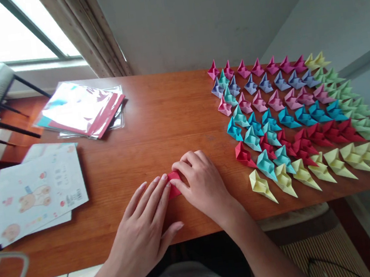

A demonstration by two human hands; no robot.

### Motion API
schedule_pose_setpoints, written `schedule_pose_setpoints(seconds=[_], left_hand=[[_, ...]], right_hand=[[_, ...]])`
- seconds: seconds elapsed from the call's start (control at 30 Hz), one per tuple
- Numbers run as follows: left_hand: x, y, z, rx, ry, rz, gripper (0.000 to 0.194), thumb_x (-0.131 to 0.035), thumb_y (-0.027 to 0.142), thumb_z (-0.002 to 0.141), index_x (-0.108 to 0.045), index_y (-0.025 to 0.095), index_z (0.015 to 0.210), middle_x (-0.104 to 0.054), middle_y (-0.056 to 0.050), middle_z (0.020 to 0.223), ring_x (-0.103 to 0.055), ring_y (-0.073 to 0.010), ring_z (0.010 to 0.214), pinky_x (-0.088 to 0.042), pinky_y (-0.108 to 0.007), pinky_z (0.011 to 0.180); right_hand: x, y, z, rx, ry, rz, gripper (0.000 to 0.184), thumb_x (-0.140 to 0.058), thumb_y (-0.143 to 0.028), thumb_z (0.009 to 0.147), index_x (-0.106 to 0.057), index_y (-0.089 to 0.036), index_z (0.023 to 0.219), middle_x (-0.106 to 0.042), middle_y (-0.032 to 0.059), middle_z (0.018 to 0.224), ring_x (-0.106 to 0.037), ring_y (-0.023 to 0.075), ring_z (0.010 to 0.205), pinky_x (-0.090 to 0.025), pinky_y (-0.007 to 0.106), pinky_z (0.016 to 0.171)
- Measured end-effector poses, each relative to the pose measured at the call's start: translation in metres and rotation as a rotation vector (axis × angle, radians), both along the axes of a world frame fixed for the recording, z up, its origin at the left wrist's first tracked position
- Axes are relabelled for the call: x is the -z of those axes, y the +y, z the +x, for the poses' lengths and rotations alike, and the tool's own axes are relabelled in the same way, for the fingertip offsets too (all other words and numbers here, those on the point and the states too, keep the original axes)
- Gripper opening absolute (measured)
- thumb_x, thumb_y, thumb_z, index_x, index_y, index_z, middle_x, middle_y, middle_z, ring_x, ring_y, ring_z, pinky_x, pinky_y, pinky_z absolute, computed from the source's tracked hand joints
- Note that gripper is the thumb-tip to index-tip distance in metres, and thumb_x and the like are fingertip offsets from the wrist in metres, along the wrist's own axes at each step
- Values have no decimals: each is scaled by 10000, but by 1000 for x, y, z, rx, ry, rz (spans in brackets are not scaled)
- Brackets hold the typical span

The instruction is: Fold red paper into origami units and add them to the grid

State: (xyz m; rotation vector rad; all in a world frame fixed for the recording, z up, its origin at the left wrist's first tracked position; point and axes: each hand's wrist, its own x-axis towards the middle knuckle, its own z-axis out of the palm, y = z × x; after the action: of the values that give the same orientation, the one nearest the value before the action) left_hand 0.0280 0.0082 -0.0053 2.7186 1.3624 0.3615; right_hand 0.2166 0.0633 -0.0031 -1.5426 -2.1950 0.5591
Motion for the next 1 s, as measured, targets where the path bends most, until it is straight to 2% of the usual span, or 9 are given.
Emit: schedule_pose_setpoints(seconds=[0.33,0.6,0.7,0.77,0.9,1.0], left_hand=[[-1,1,2,-17,16,-4,543,-462,405,993,-550,47,1391,-482,-144,1523,-468,-298,1395,-285,-435,1195],[-5,2,-6,15,-6,-91,583,-466,401,986,-465,65,1463,-406,-129,1577,-389,-282,1452,-260,-441,1220],[-3,-2,-5,26,7,-92,675,-514,435,955,-410,36,1489,-360,-177,1593,-350,-330,1470,-271,-491,1214],[-1,-4,-2,27,3,-84,702,-533,439,943,-397,15,1486,-364,-210,1584,-346,-355,1468,-284,-517,1207],[1,-5,4,-11,-53,-84,656,-526,362,944,-386,19,1486,-409,-216,1559,-364,-345,1459,-302,-531,1207],[2,-5,8,-52,-109,-89,605,-519,274,934,-397,51,1483,-438,-196,1545,-366,-327,1459,-312,-529,1209]], right_hand=[[5,-19,16,30,-127,20,343,-687,-341,911,-648,-292,1248,-630,56,1057,-552,248,978,-450,409,838],[8,-21,20,13,-135,38,358,-694,-322,905,-644,-289,1259,-634,66,1069,-560,252,978,-448,412,828],[5,-23,18,20,-116,32,325,-710,-266,883,-649,-261,1203,-640,77,1092,-568,266,1001,-453,419,823],[2,-26,11,72,-94,26,233,-711,-246,869,-661,-235,1097,-650,80,1062,-576,266,979,-457,420,812],[-2,-33,-10,212,-87,23,72,-680,-272,878,-635,-219,896,-651,71,905,-582,263,878,-455,425,795],[0,-38,-22,261,-43,11,53,-640,-232,892,-600,-221,860,-651,73,897,-589,263,877,-469,418,814]])
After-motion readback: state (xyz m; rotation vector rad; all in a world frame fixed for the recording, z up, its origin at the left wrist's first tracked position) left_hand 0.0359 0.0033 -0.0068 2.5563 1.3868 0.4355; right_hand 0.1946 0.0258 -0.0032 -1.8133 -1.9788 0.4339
